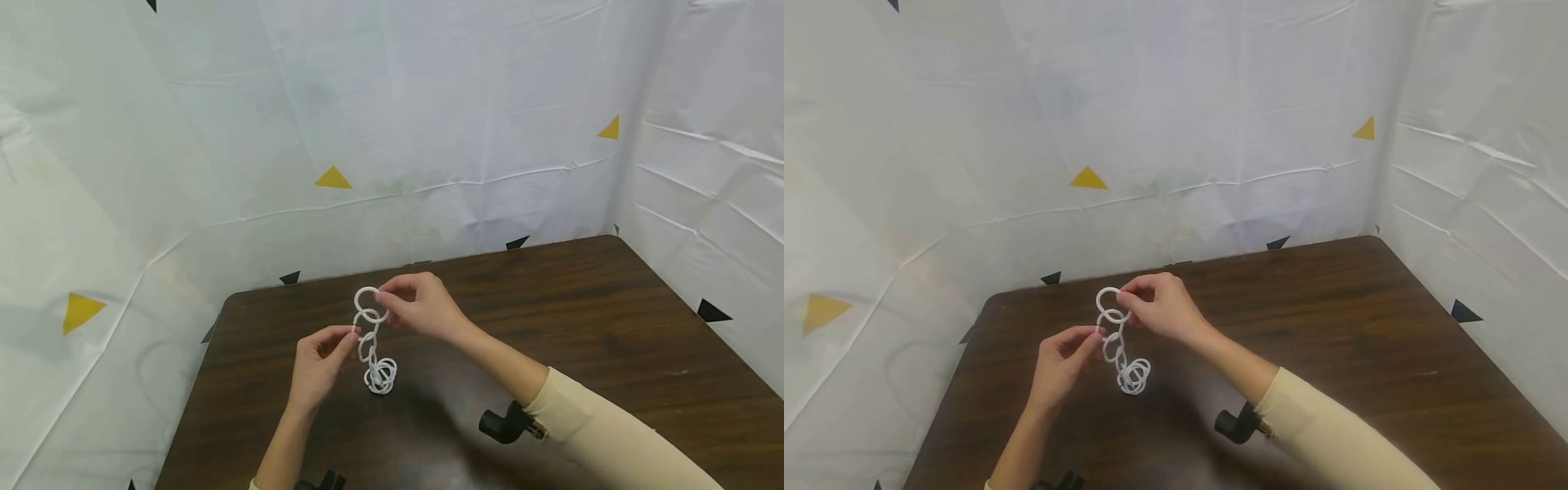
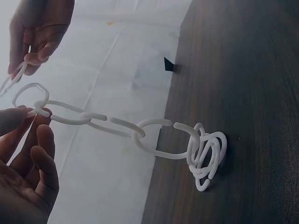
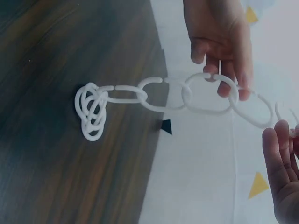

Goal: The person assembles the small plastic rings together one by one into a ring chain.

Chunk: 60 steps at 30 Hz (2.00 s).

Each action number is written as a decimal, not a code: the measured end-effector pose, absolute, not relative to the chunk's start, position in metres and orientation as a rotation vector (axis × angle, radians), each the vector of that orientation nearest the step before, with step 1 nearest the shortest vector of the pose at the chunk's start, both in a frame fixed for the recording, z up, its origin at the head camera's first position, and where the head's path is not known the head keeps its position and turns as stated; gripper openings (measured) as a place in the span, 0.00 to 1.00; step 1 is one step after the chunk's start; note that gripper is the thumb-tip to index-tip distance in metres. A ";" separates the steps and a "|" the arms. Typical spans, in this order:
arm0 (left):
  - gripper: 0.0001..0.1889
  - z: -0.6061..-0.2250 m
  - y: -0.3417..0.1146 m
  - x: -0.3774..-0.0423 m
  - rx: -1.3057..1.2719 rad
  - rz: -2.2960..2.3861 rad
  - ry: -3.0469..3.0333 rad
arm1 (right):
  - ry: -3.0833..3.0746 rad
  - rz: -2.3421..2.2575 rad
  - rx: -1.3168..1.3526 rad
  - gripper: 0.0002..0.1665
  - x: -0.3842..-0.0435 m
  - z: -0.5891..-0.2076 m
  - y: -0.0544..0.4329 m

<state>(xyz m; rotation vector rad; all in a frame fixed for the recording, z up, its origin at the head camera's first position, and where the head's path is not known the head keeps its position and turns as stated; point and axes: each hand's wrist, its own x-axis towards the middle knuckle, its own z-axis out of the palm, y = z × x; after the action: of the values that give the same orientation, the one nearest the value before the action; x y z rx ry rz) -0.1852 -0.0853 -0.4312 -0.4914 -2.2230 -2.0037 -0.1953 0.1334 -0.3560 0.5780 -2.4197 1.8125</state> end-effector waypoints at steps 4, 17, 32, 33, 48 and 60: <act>0.08 -0.431 -0.084 -0.186 -0.524 -1.995 -2.221 | -2.475 1.728 0.593 0.07 -0.196 -0.359 0.129; 0.07 -0.436 -0.081 -0.186 -0.572 -1.910 -2.253 | -2.569 1.607 0.578 0.08 -0.195 -0.360 0.122; 0.06 -0.431 -0.082 -0.182 -0.618 -1.819 -2.278 | -2.669 1.410 0.502 0.07 -0.196 -0.361 0.121; 0.05 -0.427 -0.081 -0.180 -0.624 -1.805 -2.279 | -2.671 1.384 0.511 0.06 -0.196 -0.361 0.120; 0.05 -0.438 -0.086 -0.185 -0.600 -1.757 -2.276 | -2.660 1.214 0.480 0.07 -0.197 -0.361 0.121; 0.07 -0.446 -0.088 -0.188 -0.575 -1.845 -2.271 | -2.552 1.448 0.488 0.06 -0.193 -0.361 0.134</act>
<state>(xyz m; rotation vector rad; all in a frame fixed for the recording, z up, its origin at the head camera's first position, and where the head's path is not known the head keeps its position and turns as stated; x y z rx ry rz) -0.1879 -0.0883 -0.4465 -0.5751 -2.2707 -1.8449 -0.1925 0.1344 -0.3608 0.4881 -2.5521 1.4482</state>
